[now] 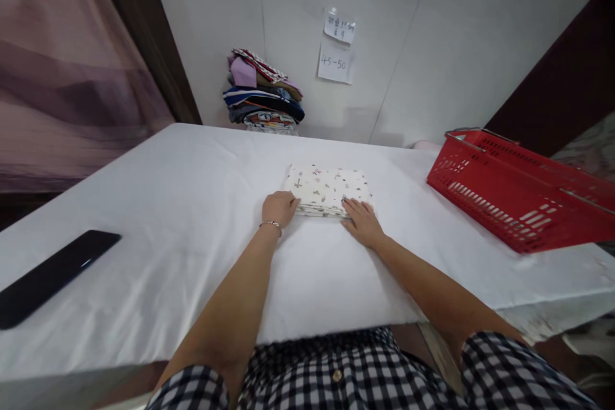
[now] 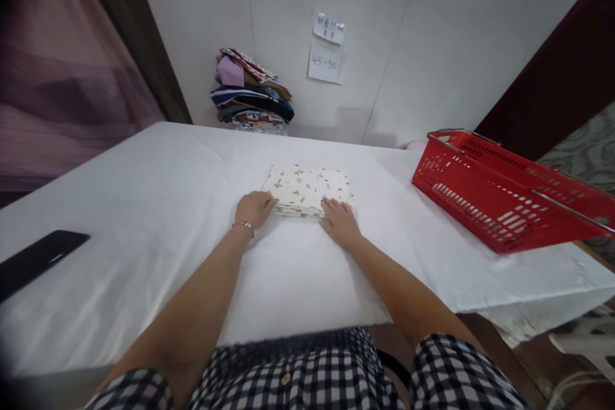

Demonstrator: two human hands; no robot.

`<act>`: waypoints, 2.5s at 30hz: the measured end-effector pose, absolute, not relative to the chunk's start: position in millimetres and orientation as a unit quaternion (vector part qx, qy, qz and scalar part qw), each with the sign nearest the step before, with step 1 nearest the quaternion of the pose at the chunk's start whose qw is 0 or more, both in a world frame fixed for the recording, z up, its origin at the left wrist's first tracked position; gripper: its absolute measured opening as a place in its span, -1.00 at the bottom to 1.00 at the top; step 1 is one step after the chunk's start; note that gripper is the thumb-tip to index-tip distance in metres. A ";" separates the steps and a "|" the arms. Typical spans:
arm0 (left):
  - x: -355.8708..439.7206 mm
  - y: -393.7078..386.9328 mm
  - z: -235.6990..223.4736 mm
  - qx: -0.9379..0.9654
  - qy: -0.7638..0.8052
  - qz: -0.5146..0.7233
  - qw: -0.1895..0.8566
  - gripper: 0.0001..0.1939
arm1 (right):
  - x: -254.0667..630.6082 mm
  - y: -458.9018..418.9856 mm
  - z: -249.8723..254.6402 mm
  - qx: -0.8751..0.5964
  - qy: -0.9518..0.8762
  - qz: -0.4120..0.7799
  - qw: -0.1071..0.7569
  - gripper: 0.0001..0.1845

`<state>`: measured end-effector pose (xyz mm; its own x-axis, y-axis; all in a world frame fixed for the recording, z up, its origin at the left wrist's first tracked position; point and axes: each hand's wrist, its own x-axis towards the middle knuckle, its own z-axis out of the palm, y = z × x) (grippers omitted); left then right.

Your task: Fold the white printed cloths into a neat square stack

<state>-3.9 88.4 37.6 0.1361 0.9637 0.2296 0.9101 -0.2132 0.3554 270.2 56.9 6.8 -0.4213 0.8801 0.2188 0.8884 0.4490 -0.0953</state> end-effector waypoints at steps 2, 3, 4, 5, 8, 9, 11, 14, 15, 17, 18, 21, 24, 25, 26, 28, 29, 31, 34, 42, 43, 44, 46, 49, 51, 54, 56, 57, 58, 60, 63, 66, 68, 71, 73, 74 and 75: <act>-12.6 87.0 38.7 0.695 0.678 0.222 0.090 -0.67 | 270.7 57.4 5.9 -0.524 -0.843 -0.015 0.121 -0.41; -14.8 86.4 38.6 0.669 0.697 0.233 0.110 -0.67 | 270.6 57.3 6.0 -0.523 -0.843 -0.014 0.121 -0.42; -15.9 86.1 38.4 0.646 0.711 0.244 0.131 -0.67 | 270.4 57.2 6.4 -0.523 -0.843 -0.014 0.122 -0.42; -16.1 86.0 37.9 0.628 0.719 0.255 0.150 -0.69 | 270.1 57.0 6.9 -0.523 -0.843 -0.014 0.123 -0.42; -15.8 88.5 35.6 0.585 0.735 0.282 0.194 -0.78 | 269.1 56.4 8.3 -0.524 -0.842 -0.018 0.127 -0.42; -16.4 90.0 34.5 0.570 0.740 0.289 0.209 -0.82 | 268.9 56.3 8.6 -0.524 -0.842 -0.017 0.127 -0.42; -19.2 93.7 31.6 0.546 0.749 0.296 0.233 -0.87 | 268.8 56.1 8.9 -0.524 -0.842 -0.014 0.126 -0.42; -25.2 98.3 26.1 0.533 0.757 0.298 0.231 -0.87 | 268.8 55.9 8.7 -0.523 -0.843 -0.014 0.127 -0.43; -26.8 99.2 24.2 0.530 0.758 0.303 0.228 -0.86 | 268.8 55.8 8.6 -0.522 -0.843 -0.016 0.128 -0.44; -28.4 100.0 21.3 0.520 0.755 0.327 0.229 -0.83 | 268.5 55.7 8.4 -0.522 -0.843 -0.019 0.131 -0.44; -28.1 100.0 20.5 0.513 0.752 0.344 0.229 -0.82 | 268.2 55.8 8.5 -0.522 -0.843 -0.021 0.132 -0.44; -22.7 98.5 21.0 0.506 0.744 0.379 0.215 -0.73 | 267.4 56.3 8.9 -0.519 -0.844 -0.023 0.132 -0.45; -13.6 95.1 23.7 0.549 0.739 0.332 0.205 -0.53 | 266.8 56.6 8.7 -0.521 -0.844 -0.024 0.127 -0.45; -10.7 93.8 24.5 0.570 0.736 0.306 0.196 -0.49 | 266.7 56.4 8.5 -0.521 -0.844 -0.024 0.126 -0.46; -8.2 92.7 25.0 0.589 0.734 0.284 0.184 -0.48 | 266.7 56.0 8.3 -0.522 -0.843 -0.023 0.126 -0.46; -5.1 91.2 25.6 0.611 0.731 0.257 0.160 -0.53 | 266.6 54.7 9.2 -0.525 -0.842 -0.017 0.124 -0.46; -4.4 90.9 25.6 0.613 0.732 0.253 0.157 -0.55 | 266.2 54.1 10.7 -0.528 -0.841 -0.010 0.122 -0.45; -4.1 91.1 25.2 0.605 0.735 0.258 0.165 -0.58 | 264.4 54.3 16.4 -0.535 -0.837 0.018 0.111 -0.43; -4.2 91.8 24.5 0.590 0.739 0.275 0.174 -0.60 | 258.4 63.4 30.8 -0.556 -0.820 0.085 0.105 -0.44; -3.0 90.9 22.6 0.585 0.737 0.291 0.174 -0.60 | 258.5 133.2 43.5 -0.623 -0.766 0.041 0.154 -0.46; -2.8 91.1 21.8 0.584 0.738 0.290 0.173 -0.60 | 262.1 138.7 39.7 -0.634 -0.760 0.028 0.140 -0.48; -2.6 91.4 20.9 0.584 0.740 0.289 0.169 -0.60 | 265.9 142.6 35.3 -0.647 -0.752 0.022 0.126 -0.50; -1.8 92.3 19.1 0.586 0.742 0.283 0.159 -0.60 | 272.4 146.4 26.1 -0.663 -0.741 0.018 0.104 -0.54; -0.4 92.9 17.7 0.593 0.742 0.278 0.144 -0.61 | 277.8 147.5 16.5 -0.659 -0.747 0.005 0.087 -0.58; 0.6 92.7 18.2 0.593 0.744 0.275 0.143 -0.61 | 278.9 148.0 15.0 -0.658 -0.749 0.001 0.075 -0.57; 2.0 92.0 19.8 0.586 0.750 0.269 0.145 -0.60 | 277.3 150.3 20.5 -0.670 -0.741 0.015 0.044 -0.53; 2.7 91.8 20.4 0.584 0.753 0.265 0.146 -0.59 | 271.9 153.6 27.6 -0.682 -0.731 0.020 0.018 -0.50; 3.0 91.9 20.5 0.584 0.754 0.264 0.144 -0.59 | 267.0 155.8 31.6 -0.682 -0.731 0.016 0.010 -0.47; 3.1 91.9 20.5 0.585 0.754 0.263 0.143 -0.58 | 260.2 158.5 35.7 -0.678 -0.735 0.013 0.006 -0.44; 3.1 92.0 20.4 0.584 0.756 0.261 0.141 -0.57 | 240.5 165.3 43.9 -0.655 -0.755 0.016 0.007 -0.37; 3.0 91.5 20.5 0.580 0.759 0.260 0.142 -0.58 | 199.0 179.2 55.9 -0.609 -0.791 0.061 0.011 -0.32; 3.4 90.8 20.5 0.579 0.761 0.258 0.137 -0.59 | 153.8 195.4 64.8 -0.572 -0.814 0.095 0.027 -0.29; 3.7 90.6 20.2 0.580 0.762 0.255 0.133 -0.60 | 128.3 204.3 64.5 -0.560 -0.821 0.105 0.040 -0.29; 4.1 90.7 19.5 0.582 0.762 0.252 0.131 -0.61 | 103.6 209.4 50.5 -0.551 -0.827 0.096 0.052 -0.33; 4.2 90.9 19.2 0.582 0.764 0.248 0.132 -0.61 | 96.8 207.6 36.2 -0.552 -0.828 0.079 0.063 -0.36; 4.3 90.9 19.1 0.581 0.765 0.245 0.132 -0.61 | 95.7 206.1 29.7 -0.552 -0.828 0.072 0.068 -0.37; 4.3 91.0 19.0 0.580 0.766 0.244 0.132 -0.61 | 95.5 204.7 24.5 -0.552 -0.828 0.067 0.075 -0.38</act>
<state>4.3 91.0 19.0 -0.2917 0.9531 0.0808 0.8243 0.2076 0.5268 95.5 204.7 24.5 -0.3788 0.9242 0.0495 0.9040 0.3809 -0.1943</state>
